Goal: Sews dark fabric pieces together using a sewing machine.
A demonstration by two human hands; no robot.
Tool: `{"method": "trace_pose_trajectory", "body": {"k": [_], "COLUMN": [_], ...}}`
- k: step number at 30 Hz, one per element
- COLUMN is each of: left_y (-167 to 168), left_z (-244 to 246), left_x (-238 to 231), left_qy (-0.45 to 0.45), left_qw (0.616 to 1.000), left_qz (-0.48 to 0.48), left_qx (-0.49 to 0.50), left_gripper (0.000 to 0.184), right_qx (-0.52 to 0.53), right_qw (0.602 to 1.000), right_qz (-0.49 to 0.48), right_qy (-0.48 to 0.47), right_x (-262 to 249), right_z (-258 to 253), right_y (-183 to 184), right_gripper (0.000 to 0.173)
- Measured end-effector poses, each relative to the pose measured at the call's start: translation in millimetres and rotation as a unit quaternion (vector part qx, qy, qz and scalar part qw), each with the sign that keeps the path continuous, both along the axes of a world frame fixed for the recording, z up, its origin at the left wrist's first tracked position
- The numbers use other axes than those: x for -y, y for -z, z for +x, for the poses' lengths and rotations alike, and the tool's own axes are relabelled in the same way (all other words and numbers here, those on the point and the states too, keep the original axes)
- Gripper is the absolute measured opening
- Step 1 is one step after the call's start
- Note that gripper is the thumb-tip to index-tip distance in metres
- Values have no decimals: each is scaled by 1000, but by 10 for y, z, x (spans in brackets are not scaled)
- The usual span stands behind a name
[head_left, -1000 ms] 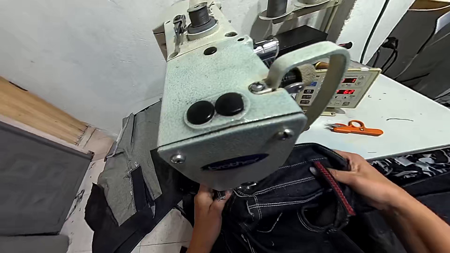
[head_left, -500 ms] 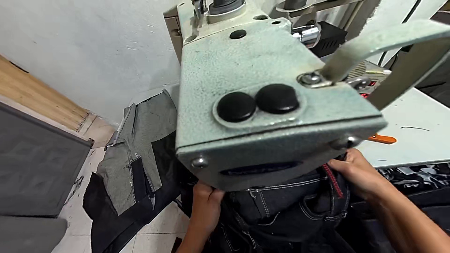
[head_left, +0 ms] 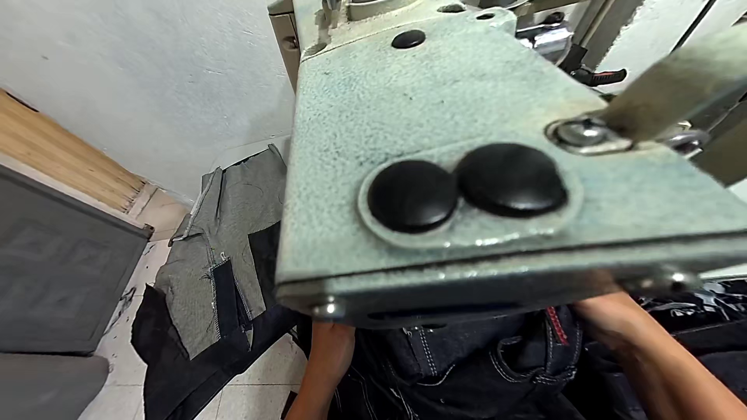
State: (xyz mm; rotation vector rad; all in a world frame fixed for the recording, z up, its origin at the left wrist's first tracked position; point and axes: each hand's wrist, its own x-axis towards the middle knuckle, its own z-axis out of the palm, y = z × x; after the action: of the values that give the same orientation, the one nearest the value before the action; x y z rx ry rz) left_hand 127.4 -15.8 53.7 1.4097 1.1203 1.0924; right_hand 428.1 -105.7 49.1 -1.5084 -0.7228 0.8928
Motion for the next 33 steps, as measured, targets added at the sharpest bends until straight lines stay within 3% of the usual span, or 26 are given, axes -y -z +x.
{"method": "trace_pose_trajectory", "body": {"k": [5, 7, 8, 11, 12, 14, 17, 20, 23, 26, 28, 30, 33], "left_y": [32, 27, 14, -54, -84, -161, -306, -499, -657, -686, -612, -502, -298], "left_z": [-19, -31, -41, -101, -132, -206, -252, -235, -229, -162, -97, -13, 91], "left_x": [13, 10, 11, 23, 27, 25, 87, 264, 415, 515, 514, 465, 317], "left_qy": [-2, -6, -3, 34, 42, 53, 34, 9, 51, 79, 75, 51, 20], "left_qw": [1000, 1000, 1000, 998, 994, 974, 928, 902, 886, 844, 803, 762, 738], "left_qz": [9, -2, -7, 9, 28, 69, 134, 216, 275, 297, 329, 356, 399], "left_qx": [-2, -2, -3, -54, -99, -208, -346, -373, -369, -440, -492, -538, -545], "left_gripper": [20, 23, 25, 32, 35, 41, 52, 43, 24, 23, 33, 51, 71], "right_qx": [5, 94, 186, 452, 501, 543, 547, 514, 500, 437, 300, 80, -97], "right_qw": [1000, 995, 982, 891, 864, 837, 833, 853, 860, 894, 949, 991, 990], "right_qz": [-3, -11, -13, 35, 47, 55, 32, -17, -64, -66, -74, -87, -74], "right_qy": [-17, -12, -15, -2, 10, 35, 75, 86, 85, 76, 62, 59, 77], "right_x": [20, 14, 32, 66, 66, 77, 73, 58, 81, 101, 79, -1, -176], "right_z": [-4, 2, 30, 85, 54, -86, -241, -192, -135, -95, -88, -134, -223], "right_y": [-70, -86, -64, 13, 2, -51, -3, 142, 211, 313, 352, 321, 294], "right_gripper": [34, 32, 38, 90, 96, 87, 68, 70, 72, 63, 44, 23, 18]}}
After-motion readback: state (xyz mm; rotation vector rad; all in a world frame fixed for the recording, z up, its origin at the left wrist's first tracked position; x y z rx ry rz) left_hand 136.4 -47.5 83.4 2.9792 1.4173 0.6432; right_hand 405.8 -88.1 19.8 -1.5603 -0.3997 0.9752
